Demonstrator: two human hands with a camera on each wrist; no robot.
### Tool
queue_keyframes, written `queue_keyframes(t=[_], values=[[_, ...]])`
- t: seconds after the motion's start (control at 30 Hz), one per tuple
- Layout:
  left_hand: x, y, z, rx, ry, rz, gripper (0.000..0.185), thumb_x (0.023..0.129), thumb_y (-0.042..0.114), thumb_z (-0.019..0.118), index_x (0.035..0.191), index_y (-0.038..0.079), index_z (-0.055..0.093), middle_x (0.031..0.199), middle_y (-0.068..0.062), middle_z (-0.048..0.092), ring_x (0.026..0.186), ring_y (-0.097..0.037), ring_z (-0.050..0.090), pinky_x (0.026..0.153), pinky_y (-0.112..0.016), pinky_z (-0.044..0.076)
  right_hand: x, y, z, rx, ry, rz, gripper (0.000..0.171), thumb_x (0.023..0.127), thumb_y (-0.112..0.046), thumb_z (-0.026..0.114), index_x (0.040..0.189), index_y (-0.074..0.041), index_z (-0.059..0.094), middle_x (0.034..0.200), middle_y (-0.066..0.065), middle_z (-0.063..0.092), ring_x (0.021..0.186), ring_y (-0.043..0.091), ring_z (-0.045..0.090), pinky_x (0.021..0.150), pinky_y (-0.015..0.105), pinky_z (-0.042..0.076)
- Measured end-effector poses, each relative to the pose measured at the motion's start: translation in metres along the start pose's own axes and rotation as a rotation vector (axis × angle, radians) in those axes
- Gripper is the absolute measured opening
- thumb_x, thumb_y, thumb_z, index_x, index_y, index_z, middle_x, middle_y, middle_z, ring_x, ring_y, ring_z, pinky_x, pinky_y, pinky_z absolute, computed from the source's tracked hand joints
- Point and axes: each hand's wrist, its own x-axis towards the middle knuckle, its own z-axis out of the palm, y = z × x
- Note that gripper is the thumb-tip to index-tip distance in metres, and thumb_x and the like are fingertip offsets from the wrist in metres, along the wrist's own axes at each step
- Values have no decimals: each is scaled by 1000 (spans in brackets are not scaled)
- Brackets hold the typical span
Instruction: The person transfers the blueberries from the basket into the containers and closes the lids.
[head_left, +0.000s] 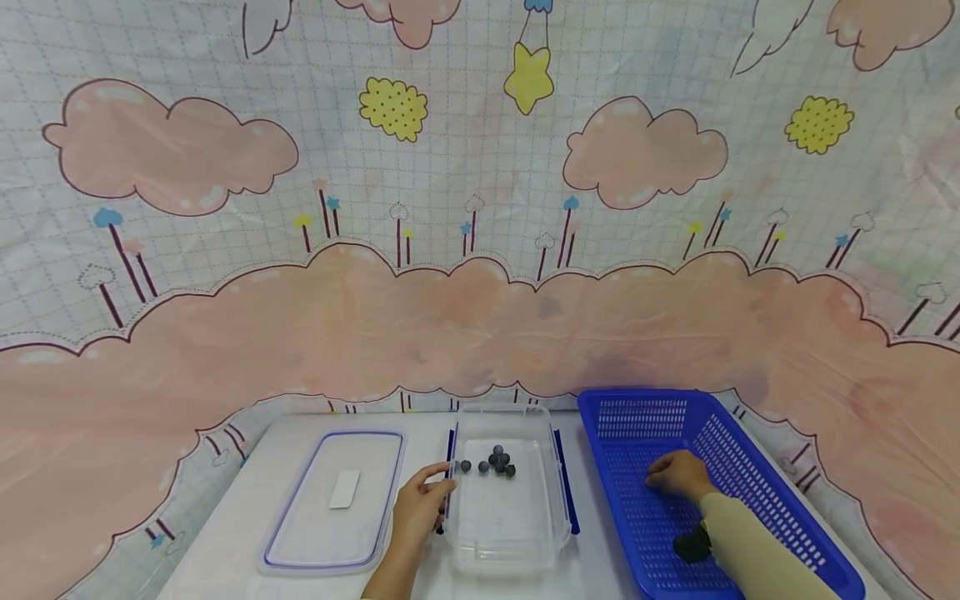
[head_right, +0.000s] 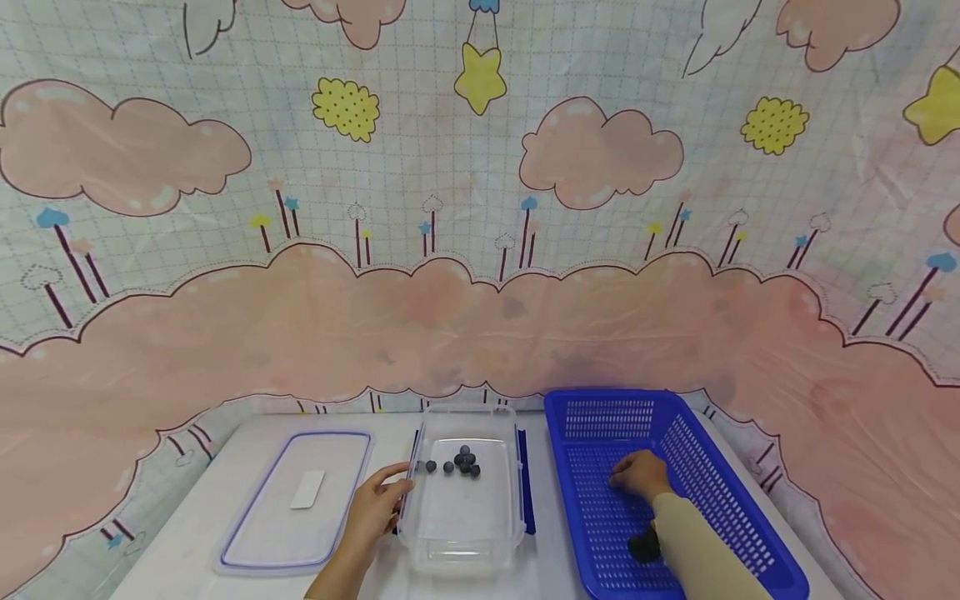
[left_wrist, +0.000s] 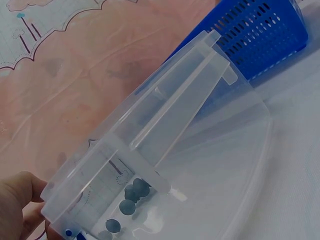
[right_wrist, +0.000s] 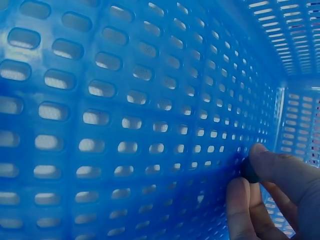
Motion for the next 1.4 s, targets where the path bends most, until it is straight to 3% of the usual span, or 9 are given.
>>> queue_keyframes(t=[0.53, 0.87, 1.2, 1.4], values=[[2, -3, 0, -11, -7, 0, 37, 87, 17, 68, 123, 9, 66, 74, 1, 59, 60, -11, 50, 50, -22, 45, 1, -4, -2, 34, 27, -39, 21, 76, -3, 73, 93, 8, 71, 86, 14, 71, 77, 23, 66, 70, 42, 56], [2, -3, 0, -15, 0, -6, 37, 87, 16, 68, 123, 8, 66, 75, 0, 59, 60, -11, 51, 50, -22, 46, -4, -32, -9, 104, 43, -112, 22, 83, -2, 69, 101, 12, 69, 97, 23, 70, 83, 30, 69, 74, 43, 58], [1, -2, 0, -7, 5, 3, 37, 87, 16, 68, 123, 8, 67, 74, 0, 58, 59, -11, 50, 50, -22, 45, -5, -55, -7, 171, 62, -183, 25, 85, -8, 73, 105, 8, 69, 99, 20, 71, 87, 29, 69, 76, 41, 58], [0, -1, 0, -2, 6, 5, 37, 86, 16, 68, 123, 9, 67, 74, 0, 58, 59, -12, 50, 49, -22, 45, -9, -66, -5, 192, 70, -199, 27, 88, -13, 72, 110, 3, 70, 104, 17, 71, 94, 29, 67, 83, 46, 56]])
